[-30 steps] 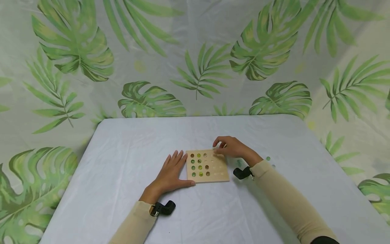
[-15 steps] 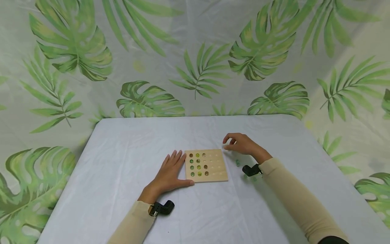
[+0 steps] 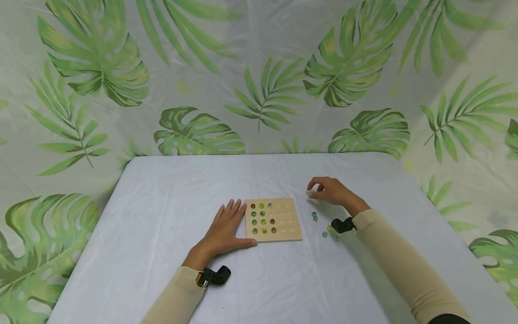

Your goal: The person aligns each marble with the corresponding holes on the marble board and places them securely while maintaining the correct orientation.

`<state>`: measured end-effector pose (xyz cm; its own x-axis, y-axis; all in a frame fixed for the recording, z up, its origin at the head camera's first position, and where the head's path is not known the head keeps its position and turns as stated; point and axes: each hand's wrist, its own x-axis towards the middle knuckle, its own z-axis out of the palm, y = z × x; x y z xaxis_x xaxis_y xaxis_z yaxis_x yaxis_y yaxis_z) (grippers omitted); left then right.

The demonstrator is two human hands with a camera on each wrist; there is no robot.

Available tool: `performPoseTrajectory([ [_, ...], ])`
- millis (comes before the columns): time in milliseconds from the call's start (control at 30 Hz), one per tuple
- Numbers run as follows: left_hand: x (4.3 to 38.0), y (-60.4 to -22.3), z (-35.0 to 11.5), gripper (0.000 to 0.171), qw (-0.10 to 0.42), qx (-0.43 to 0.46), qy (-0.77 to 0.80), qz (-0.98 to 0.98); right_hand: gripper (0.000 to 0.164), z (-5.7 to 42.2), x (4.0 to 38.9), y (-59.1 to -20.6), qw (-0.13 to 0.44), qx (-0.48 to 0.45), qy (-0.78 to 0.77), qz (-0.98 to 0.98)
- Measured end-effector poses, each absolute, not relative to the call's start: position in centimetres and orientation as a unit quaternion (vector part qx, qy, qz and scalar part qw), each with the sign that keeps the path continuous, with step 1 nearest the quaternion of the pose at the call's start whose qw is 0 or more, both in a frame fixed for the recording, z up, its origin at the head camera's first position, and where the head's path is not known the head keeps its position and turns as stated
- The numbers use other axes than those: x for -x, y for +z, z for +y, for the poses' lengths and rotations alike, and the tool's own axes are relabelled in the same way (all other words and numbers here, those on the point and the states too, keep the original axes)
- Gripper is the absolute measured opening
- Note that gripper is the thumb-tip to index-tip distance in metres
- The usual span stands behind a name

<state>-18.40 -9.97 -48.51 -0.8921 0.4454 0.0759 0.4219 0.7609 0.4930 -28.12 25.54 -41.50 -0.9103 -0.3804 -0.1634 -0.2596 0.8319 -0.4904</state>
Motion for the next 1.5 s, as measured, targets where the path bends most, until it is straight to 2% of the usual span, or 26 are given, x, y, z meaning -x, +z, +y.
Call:
performPoseTrajectory([
  [633,18.6,-48.7,-10.1,0.113,0.031,-0.232,0.253,0.939,0.028,27.6,28.0,-42.6,0.156,0.085,-0.241,0.954],
  [1500,18.7,-48.7,-10.0,0.112,0.025,-0.231,0.252,0.939,0.023,27.9,28.2,-43.5,0.174,0.069,-0.254,0.949],
])
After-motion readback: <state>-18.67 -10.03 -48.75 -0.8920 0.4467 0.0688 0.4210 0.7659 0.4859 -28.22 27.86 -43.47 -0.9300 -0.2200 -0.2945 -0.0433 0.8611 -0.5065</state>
